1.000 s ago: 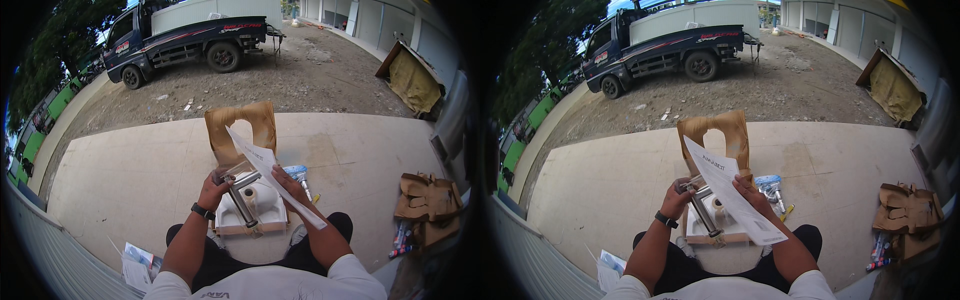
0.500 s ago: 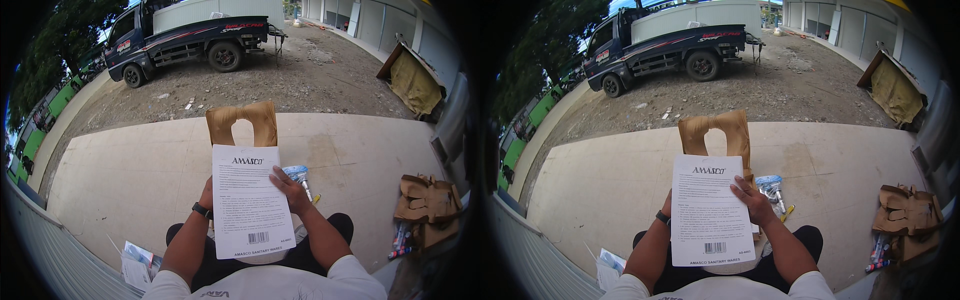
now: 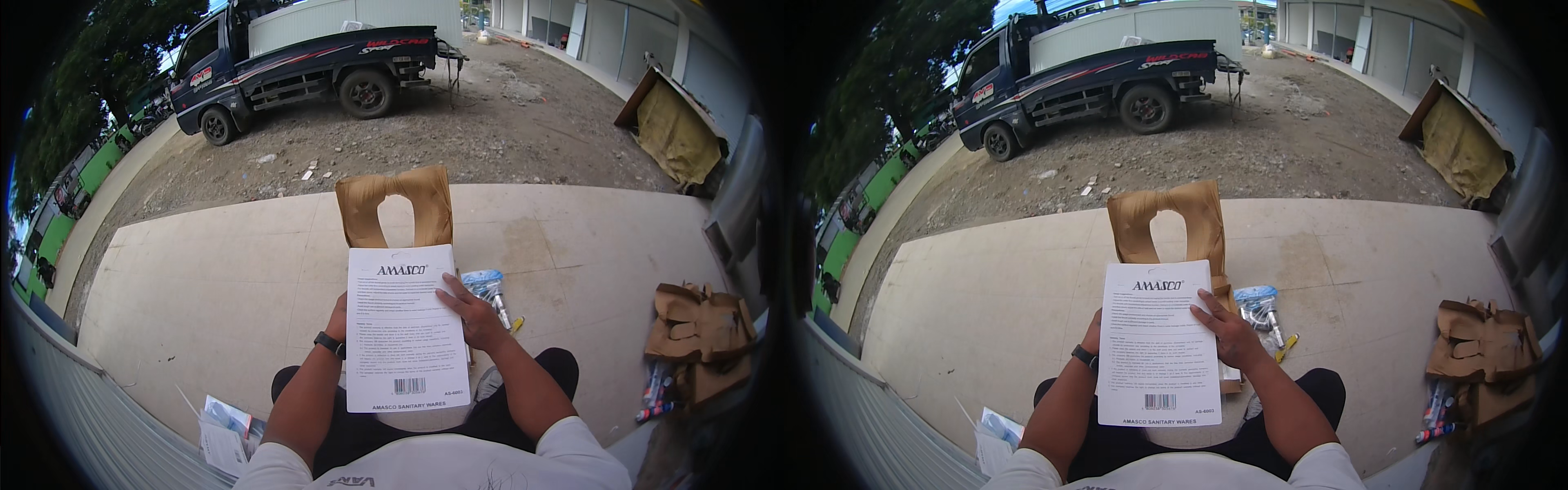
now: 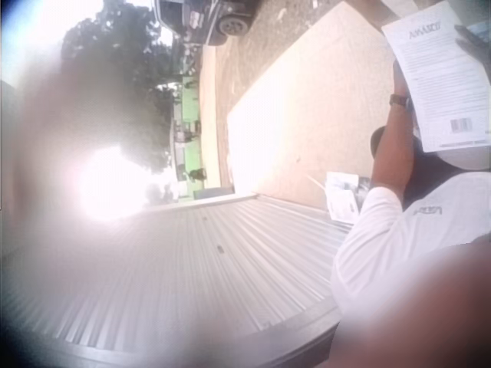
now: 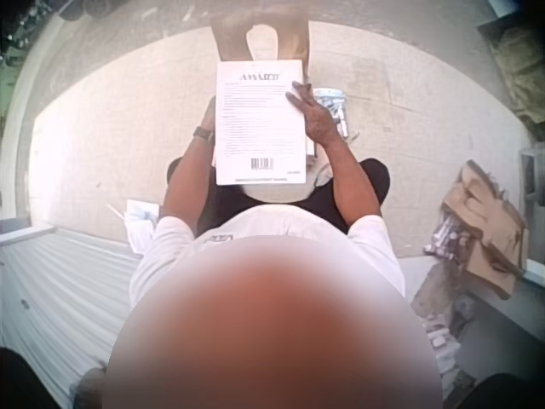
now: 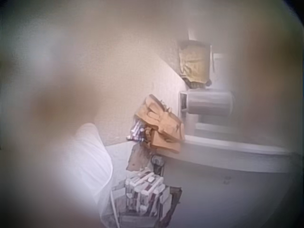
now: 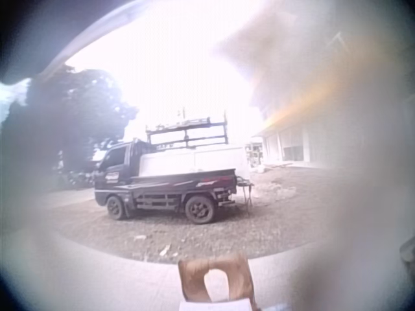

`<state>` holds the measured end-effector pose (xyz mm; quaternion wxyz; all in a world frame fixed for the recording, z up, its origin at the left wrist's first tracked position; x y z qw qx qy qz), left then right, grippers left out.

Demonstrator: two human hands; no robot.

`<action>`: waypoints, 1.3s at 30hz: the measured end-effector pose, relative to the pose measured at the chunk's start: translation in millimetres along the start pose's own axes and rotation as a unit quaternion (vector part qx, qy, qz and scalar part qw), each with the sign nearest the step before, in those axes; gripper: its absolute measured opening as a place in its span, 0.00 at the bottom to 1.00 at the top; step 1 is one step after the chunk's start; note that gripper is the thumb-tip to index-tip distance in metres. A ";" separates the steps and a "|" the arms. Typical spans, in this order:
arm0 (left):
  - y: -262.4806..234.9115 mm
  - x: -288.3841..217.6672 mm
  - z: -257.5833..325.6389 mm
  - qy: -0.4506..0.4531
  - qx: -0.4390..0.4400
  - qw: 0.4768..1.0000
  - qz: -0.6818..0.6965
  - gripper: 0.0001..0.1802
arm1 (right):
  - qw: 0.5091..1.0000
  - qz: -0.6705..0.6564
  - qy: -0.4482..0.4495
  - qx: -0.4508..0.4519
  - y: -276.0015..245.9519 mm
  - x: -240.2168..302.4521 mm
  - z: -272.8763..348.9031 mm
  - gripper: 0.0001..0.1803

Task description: The person unpacks a ceramic urinal from a cardboard box using a utility knife, then retrieves a faucet and its packaging. They open the faucet package, remove the faucet and fittings, and begin inserting the faucet into the urinal's mounting hole.

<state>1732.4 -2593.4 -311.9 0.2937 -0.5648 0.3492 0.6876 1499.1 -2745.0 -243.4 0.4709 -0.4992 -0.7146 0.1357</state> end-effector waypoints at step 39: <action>18.1 -0.7 6.2 0.021 -0.114 0.992 -0.044 0.20 | 0.976 0.000 0.215 -0.017 53.9 -74.2 38.6 0.23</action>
Point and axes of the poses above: each hand's wrist, its own z-axis away from the middle knuckle, its own y-axis out of the palm, x = y × z, the point moved 8 cm from there along -z, towards the middle knuckle, and after that the axes turned 1 degree about -y, right-handed, at the moved point
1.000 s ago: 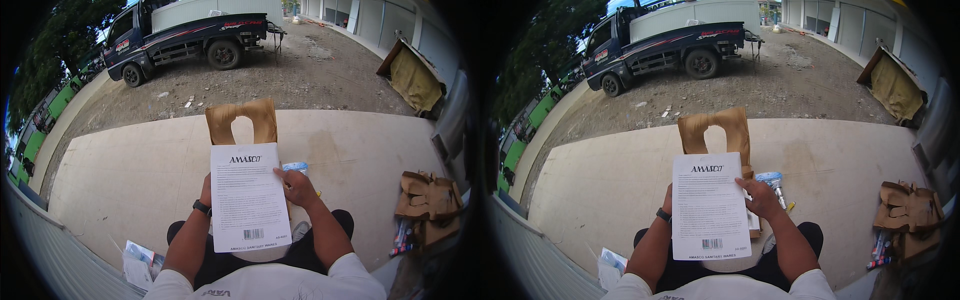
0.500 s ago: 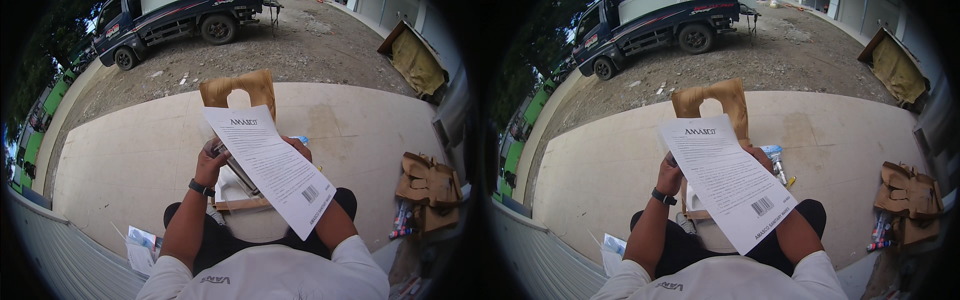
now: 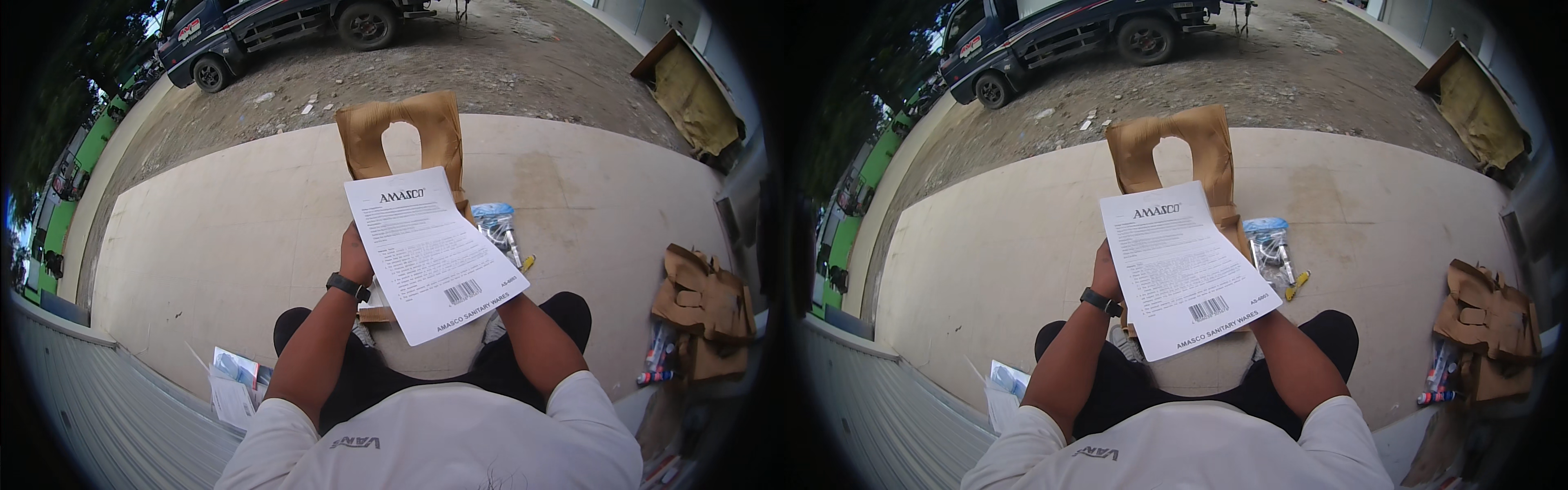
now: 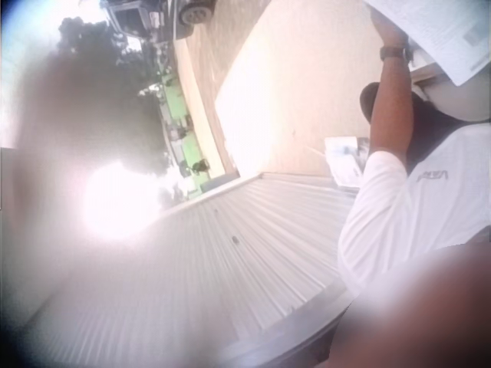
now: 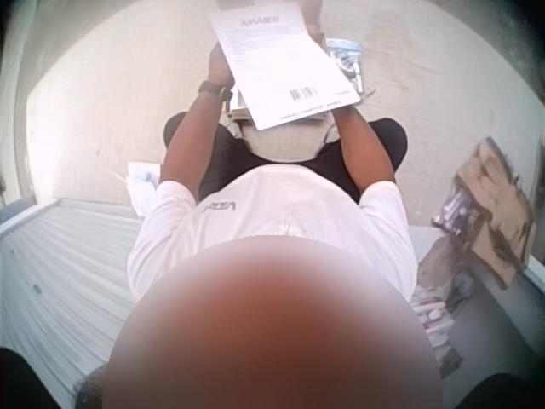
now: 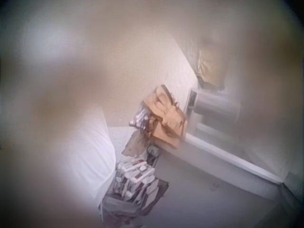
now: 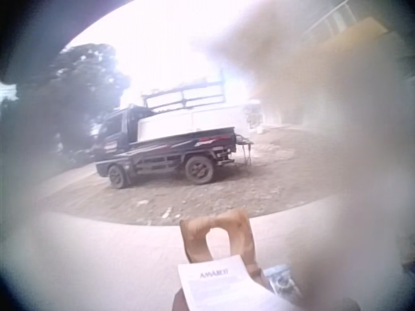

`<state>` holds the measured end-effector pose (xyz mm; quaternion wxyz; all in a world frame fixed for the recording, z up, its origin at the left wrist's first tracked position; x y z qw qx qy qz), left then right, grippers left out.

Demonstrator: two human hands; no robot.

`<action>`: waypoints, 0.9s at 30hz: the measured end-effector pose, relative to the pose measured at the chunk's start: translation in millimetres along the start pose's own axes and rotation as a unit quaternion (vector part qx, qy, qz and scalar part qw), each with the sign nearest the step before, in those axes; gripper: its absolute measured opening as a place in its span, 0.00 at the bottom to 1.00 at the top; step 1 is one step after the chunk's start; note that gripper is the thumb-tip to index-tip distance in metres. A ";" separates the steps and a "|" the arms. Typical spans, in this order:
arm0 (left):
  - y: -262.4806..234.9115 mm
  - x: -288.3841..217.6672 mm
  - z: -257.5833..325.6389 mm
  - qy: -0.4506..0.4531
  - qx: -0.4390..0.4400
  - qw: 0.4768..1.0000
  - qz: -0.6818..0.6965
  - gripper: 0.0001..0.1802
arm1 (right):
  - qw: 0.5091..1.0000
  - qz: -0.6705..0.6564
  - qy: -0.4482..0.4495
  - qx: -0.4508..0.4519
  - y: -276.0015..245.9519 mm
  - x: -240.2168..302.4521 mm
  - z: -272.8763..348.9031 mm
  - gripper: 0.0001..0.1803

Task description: The person unpacks a ceramic urinal from a cardboard box using a utility knife, then retrieves a faucet and its packaging. They open the faucet package, remove the faucet and fittings, and begin inserting the faucet into the urinal's mounting hole.

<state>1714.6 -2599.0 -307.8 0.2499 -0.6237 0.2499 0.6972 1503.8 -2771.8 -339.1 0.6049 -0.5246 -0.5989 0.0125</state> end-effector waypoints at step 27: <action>22.7 59.5 3.6 -0.046 -0.064 0.991 -0.110 0.18 | 0.994 0.070 -0.034 0.074 74.0 67.1 20.1 0.36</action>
Point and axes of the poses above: each hand's wrist, its own z-axis away from the middle knuckle, its own y-axis out of the palm, x = y × z, the point moved 8 cm from there along -z, towards the middle knuckle, and after that the axes turned 1 degree about -y, right-handed, at the moved point
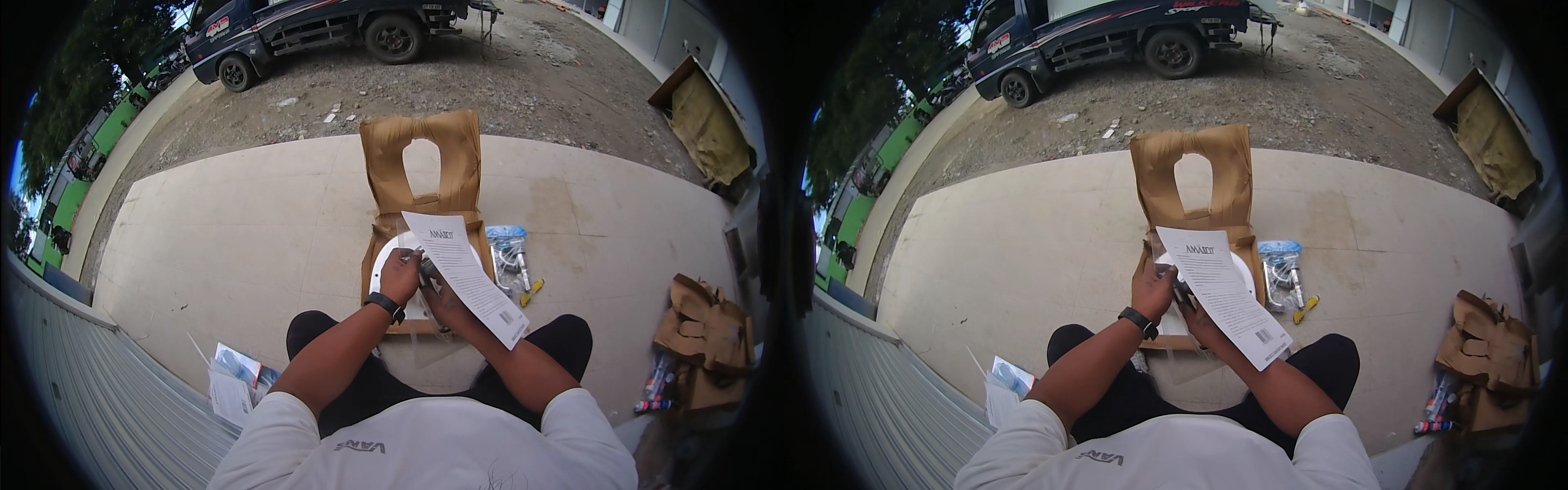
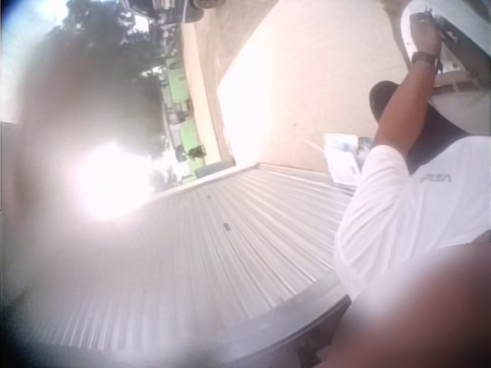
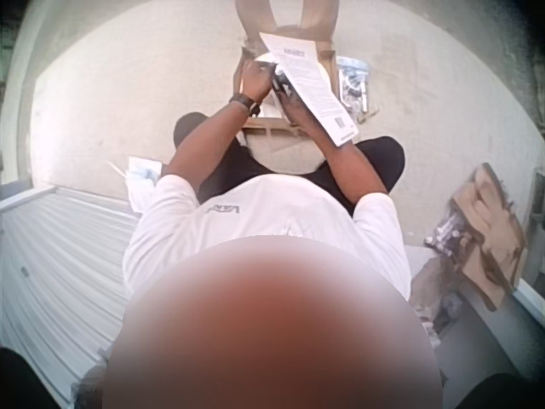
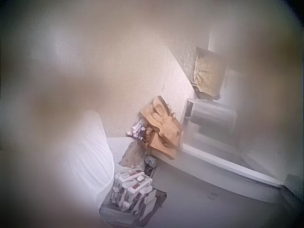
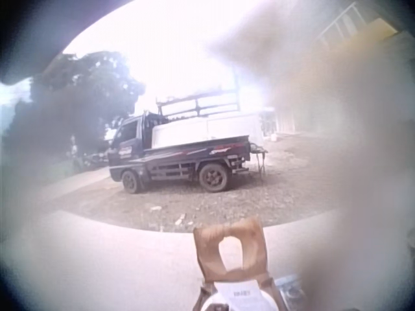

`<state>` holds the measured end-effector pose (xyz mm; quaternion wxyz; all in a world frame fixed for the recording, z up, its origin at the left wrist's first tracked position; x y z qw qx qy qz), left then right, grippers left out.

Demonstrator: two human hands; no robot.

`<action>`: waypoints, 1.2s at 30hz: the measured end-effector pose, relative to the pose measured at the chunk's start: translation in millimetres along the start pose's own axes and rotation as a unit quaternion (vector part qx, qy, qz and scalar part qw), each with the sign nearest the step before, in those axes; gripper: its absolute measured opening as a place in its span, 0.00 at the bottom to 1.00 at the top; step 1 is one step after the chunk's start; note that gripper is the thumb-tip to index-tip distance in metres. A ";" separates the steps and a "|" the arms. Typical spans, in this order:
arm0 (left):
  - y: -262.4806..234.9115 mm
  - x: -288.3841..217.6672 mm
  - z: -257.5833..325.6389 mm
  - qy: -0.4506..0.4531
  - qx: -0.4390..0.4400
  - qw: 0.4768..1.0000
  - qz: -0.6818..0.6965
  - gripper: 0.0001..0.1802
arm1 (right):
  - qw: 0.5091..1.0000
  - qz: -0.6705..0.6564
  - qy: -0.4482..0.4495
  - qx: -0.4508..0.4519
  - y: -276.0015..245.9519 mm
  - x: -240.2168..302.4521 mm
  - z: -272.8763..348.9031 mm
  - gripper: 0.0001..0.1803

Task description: The person unpacks a ceramic urinal from a cardboard box using a utility knife, then retrieves a faucet and its packaging. They open the faucet package, remove the faucet and fittings, and begin inserting the faucet into the urinal's mounting hole.

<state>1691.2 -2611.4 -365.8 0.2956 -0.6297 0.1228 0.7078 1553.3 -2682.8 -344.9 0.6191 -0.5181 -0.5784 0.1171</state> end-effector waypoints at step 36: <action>-213.2 -50.1 -34.1 0.088 -0.347 0.930 0.082 0.22 | 0.825 -0.556 -0.003 0.099 -89.2 34.8 -0.6 0.13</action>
Point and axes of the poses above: each hand's wrist, its own z-axis away from the middle knuckle, its own y-axis out of the palm, x = y × z, the point moved 8 cm from there along -z, towards the middle knuckle, and after that the axes turned 1 degree about -y, right-handed, at the moved point
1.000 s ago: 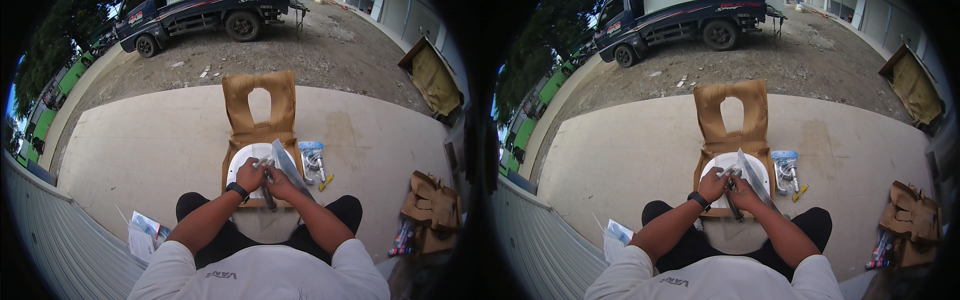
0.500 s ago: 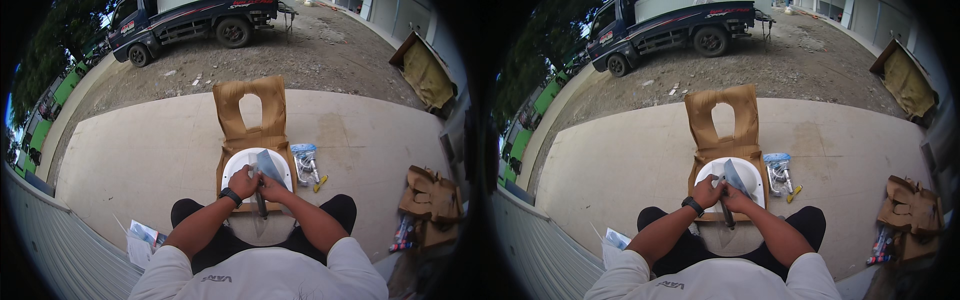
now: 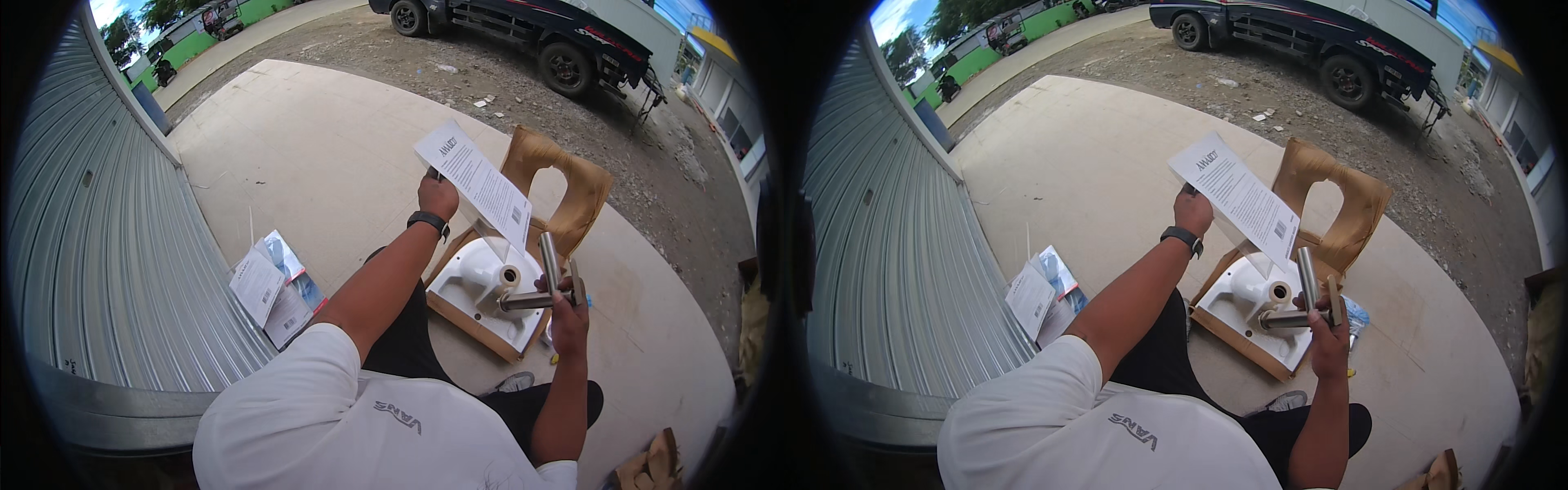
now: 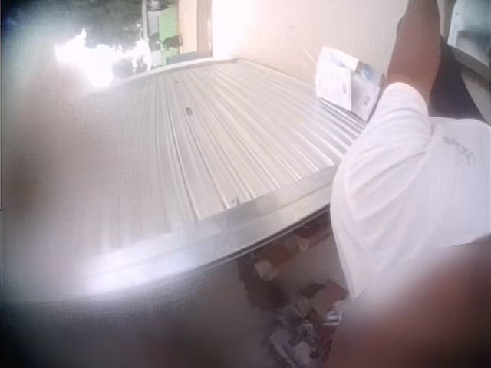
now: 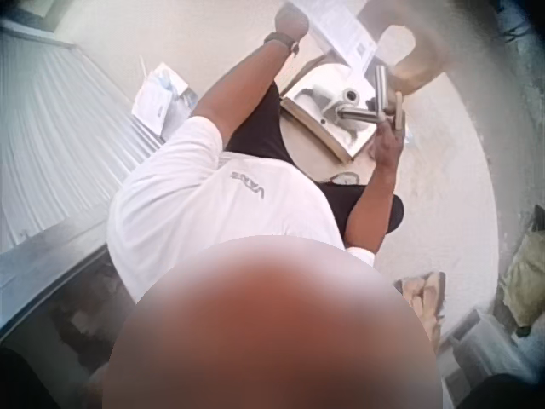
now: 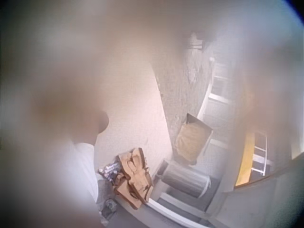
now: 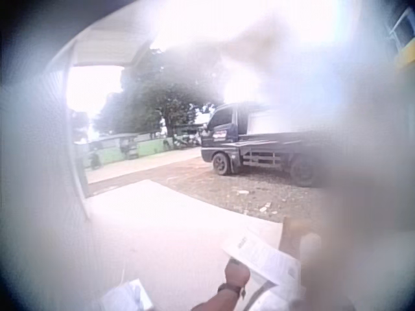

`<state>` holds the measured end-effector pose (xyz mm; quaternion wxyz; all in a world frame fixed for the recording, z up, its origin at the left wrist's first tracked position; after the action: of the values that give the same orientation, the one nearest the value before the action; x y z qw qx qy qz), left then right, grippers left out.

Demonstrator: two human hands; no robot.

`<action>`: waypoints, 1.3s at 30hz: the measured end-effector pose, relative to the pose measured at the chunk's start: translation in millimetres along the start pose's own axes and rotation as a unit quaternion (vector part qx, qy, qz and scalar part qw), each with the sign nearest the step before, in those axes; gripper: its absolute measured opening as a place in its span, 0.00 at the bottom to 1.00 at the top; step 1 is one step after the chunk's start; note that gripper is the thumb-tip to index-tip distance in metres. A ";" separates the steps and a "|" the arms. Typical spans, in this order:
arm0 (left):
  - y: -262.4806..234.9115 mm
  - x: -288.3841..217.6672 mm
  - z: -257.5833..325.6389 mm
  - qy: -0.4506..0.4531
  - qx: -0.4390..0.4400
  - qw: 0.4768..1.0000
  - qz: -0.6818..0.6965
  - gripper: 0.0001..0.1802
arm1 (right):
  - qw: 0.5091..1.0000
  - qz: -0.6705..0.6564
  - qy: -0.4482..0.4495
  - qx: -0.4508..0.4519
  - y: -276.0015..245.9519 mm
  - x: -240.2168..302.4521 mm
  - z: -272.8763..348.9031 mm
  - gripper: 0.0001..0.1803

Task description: The person unpacks a ceramic urinal from a cardboard box using a utility knife, then retrieves a faucet and its packaging. They open the faucet package, remove the faucet and fittings, and begin inserting the faucet into the urinal's mounting hole.

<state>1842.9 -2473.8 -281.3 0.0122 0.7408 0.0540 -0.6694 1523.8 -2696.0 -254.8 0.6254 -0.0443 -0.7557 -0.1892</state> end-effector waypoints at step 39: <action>-57.6 -170.3 141.7 0.384 0.389 0.835 -0.065 0.32 | 0.992 0.054 0.111 -0.027 22.2 50.7 3.5 0.23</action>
<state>1680.3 -2440.2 -123.6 -0.3427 0.8766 -0.1623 -0.2964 1516.5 -2682.9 -201.4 0.7132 -0.0811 -0.6728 -0.1791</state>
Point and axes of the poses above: each hand's wrist, its own z-axis away from the middle knuckle, its own y-axis out of the palm, x = y × z, the point moved 8 cm from there along -z, towards the middle knuckle, and after that the axes turned 1 degree about -y, right-handed, at the moved point
